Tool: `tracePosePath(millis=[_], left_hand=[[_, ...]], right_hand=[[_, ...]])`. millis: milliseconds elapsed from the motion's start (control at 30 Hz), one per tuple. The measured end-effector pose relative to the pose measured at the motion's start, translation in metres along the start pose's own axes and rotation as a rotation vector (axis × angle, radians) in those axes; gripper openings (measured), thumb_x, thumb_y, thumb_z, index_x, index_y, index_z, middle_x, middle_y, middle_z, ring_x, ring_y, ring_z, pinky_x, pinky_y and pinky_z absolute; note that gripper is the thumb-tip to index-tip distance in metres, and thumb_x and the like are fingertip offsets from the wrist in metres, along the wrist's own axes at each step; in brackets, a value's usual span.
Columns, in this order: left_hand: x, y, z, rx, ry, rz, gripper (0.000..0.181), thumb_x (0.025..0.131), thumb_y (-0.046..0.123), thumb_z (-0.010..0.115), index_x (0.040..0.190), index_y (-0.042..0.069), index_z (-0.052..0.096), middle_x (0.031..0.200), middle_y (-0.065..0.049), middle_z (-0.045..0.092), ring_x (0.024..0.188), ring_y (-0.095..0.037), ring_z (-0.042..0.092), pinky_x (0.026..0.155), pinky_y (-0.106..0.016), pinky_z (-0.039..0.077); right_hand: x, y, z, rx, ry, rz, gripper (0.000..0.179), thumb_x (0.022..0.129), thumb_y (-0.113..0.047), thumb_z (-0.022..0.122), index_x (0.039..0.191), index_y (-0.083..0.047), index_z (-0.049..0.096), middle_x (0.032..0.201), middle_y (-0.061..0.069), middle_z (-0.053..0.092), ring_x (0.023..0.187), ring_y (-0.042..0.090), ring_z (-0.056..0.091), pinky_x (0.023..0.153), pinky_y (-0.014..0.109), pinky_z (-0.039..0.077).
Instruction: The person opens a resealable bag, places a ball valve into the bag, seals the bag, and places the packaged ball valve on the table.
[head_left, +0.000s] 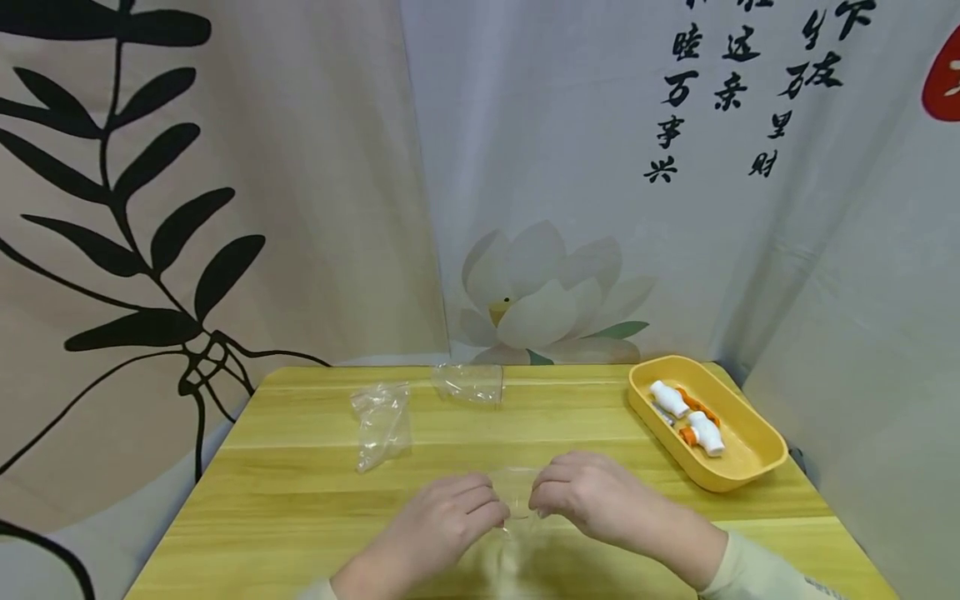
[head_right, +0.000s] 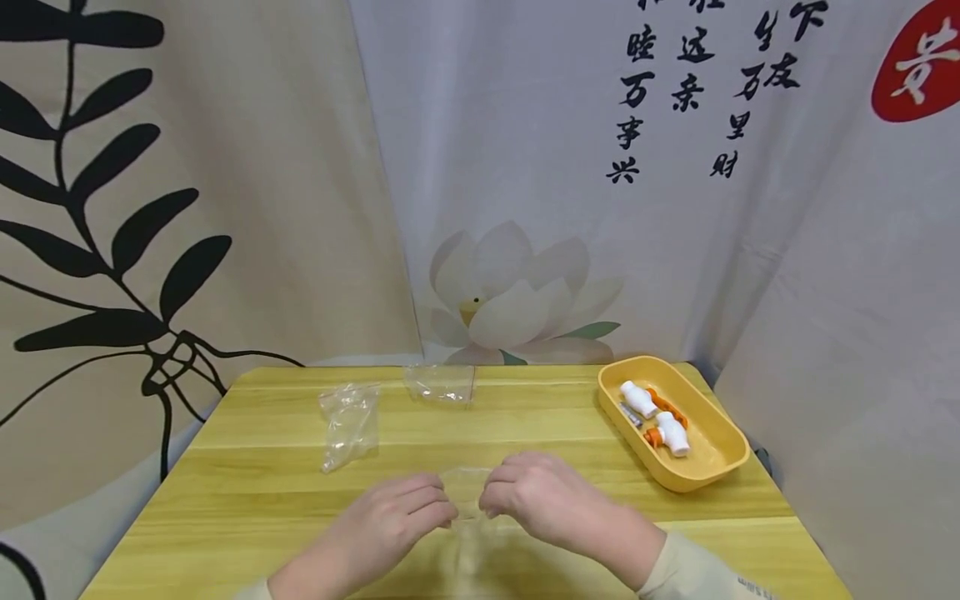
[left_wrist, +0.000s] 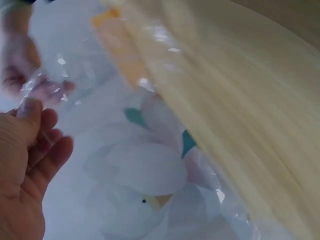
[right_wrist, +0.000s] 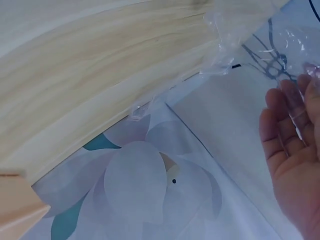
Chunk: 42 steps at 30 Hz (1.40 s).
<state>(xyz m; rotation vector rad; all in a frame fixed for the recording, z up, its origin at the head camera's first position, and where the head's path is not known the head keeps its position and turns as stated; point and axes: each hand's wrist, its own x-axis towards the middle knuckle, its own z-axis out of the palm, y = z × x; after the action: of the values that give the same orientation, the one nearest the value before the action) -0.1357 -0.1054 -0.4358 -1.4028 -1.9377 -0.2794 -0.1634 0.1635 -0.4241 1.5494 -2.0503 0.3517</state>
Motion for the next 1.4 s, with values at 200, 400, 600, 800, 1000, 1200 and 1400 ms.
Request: tracePosePath(millis=[200,400,600,800,1000,1200,1400], left_hand=[[0.0,0.011,-0.005,-0.064,-0.029,-0.173,0.031,0.084,-0.006,0.072,0.109,0.012,0.072,0.103,0.008,0.068,0.095,-0.003,0.064,0.087,-0.007,0.053],[0.002,0.018,-0.007,-0.049,-0.058,-0.311,0.037,0.083,-0.005,0.077,0.116,0.01,0.07,0.105,0.009,0.068,0.094,-0.002,0.062,0.084,-0.008,0.052],[0.0,0.019,-0.006,0.014,-0.078,-0.352,0.032,0.077,-0.003,0.081,0.1,0.017,0.07,0.098,0.012,0.065,0.093,-0.002,0.061,0.084,-0.013,0.052],[-0.001,0.016,-0.003,0.086,-0.07,-0.314,0.035,0.071,-0.007,0.082,0.094,0.018,0.069,0.093,0.012,0.065,0.089,-0.004,0.061,0.083,-0.017,0.053],[0.004,0.016,0.001,0.125,-0.057,-0.306,0.037,0.072,-0.009,0.084,0.095,0.017,0.071,0.094,0.01,0.068,0.09,-0.005,0.063,0.087,-0.018,0.056],[0.006,0.018,0.005,0.142,-0.042,-0.348,0.038,0.071,-0.009,0.084,0.096,0.015,0.071,0.095,0.008,0.07,0.091,-0.006,0.063,0.086,-0.018,0.057],[0.001,0.013,0.01,0.136,0.011,-0.374,0.033,0.075,-0.011,0.08,0.099,0.01,0.071,0.094,0.004,0.069,0.089,-0.009,0.063,0.082,-0.02,0.058]], right_hand=[[-0.001,-0.002,0.004,-0.011,0.037,0.051,0.013,0.084,-0.02,0.085,0.094,-0.021,0.076,0.095,-0.013,0.076,0.088,0.003,0.071,0.083,0.017,0.058],[0.002,-0.006,0.01,-0.037,0.069,0.082,0.016,0.08,-0.019,0.087,0.093,-0.02,0.078,0.095,-0.011,0.077,0.089,0.005,0.073,0.086,0.022,0.06],[0.002,-0.01,0.016,-0.031,0.109,0.113,0.014,0.079,-0.016,0.086,0.091,-0.018,0.078,0.097,-0.008,0.079,0.089,0.006,0.074,0.085,0.021,0.059],[0.001,-0.015,0.014,-0.057,0.107,0.165,0.02,0.076,-0.016,0.089,0.092,-0.02,0.078,0.098,-0.011,0.079,0.091,0.007,0.073,0.086,0.023,0.059],[-0.001,-0.022,0.011,-0.024,0.092,0.257,0.025,0.077,-0.012,0.091,0.097,-0.02,0.079,0.102,-0.01,0.08,0.093,0.007,0.074,0.086,0.024,0.059],[-0.004,-0.027,0.008,0.02,0.154,0.295,0.032,0.079,-0.012,0.091,0.108,-0.018,0.079,0.11,-0.004,0.08,0.1,0.014,0.076,0.089,0.029,0.061],[-0.011,-0.028,0.003,0.056,0.211,0.299,0.031,0.085,-0.012,0.089,0.113,-0.017,0.077,0.119,-0.002,0.079,0.105,0.018,0.076,0.092,0.026,0.062]])
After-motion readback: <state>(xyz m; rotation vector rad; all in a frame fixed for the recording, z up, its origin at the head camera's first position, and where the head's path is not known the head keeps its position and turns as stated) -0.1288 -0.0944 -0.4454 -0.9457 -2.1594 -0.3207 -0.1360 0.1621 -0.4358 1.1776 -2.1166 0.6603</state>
